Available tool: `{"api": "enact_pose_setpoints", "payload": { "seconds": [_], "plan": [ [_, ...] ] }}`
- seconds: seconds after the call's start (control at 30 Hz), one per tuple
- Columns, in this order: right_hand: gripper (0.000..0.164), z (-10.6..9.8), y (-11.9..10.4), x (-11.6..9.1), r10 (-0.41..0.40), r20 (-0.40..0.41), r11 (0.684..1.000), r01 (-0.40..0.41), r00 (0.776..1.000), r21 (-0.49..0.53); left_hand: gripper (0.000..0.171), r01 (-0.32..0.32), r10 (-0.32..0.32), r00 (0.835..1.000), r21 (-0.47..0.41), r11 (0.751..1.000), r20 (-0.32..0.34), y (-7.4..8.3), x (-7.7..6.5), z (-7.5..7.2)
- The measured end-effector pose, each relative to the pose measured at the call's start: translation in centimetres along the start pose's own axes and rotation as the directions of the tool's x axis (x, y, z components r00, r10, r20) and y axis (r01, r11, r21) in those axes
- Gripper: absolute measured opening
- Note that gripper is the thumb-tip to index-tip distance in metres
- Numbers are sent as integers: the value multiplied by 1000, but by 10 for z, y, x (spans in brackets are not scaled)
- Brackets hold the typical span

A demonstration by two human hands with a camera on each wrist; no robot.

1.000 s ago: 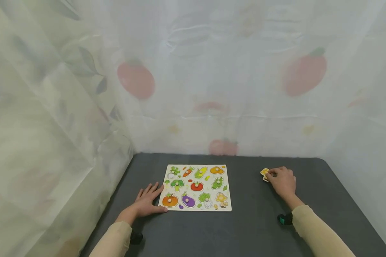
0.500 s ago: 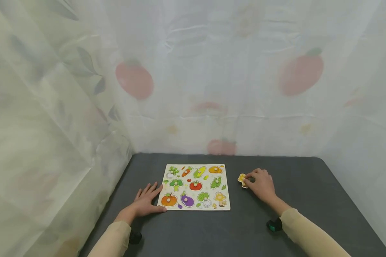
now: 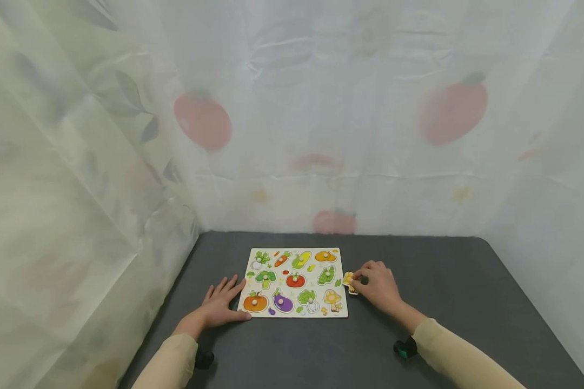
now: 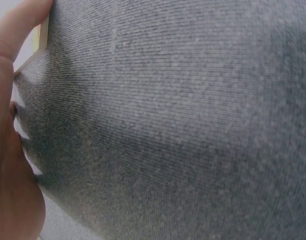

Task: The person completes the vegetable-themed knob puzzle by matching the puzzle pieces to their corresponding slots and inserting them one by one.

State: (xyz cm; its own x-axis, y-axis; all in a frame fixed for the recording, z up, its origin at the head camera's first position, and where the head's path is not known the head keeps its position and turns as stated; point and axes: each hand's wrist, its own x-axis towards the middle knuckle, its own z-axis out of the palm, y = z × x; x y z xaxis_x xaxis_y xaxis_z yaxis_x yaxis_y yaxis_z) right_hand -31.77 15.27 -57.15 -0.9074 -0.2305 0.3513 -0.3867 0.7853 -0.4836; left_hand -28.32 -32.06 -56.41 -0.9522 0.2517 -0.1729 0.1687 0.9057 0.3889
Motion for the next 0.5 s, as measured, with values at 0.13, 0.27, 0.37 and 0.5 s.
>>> {"api": "enact_pose_setpoints", "payload": {
  "seconds": [0.13,0.27,0.37,0.5],
  "plan": [
    [6,6,-5,-1,-25,-7,1000,25,1000,-2,112,-12,12,1000,-21,1000,-9,-2,1,1],
    [7,12,-12,-4,-68,-17,998,68,998,11,112,-22,21,1000,-28,999,-17,-3,0,2],
    [8,15,-18,-7,-80,0,996,80,997,25,112,-19,19,1000,-24,1000,-23,-7,2,6],
    [10,18,-25,-8,-81,42,996,80,996,27,113,-12,12,1000,-28,1000,-16,-3,1,3]
  ]
}}
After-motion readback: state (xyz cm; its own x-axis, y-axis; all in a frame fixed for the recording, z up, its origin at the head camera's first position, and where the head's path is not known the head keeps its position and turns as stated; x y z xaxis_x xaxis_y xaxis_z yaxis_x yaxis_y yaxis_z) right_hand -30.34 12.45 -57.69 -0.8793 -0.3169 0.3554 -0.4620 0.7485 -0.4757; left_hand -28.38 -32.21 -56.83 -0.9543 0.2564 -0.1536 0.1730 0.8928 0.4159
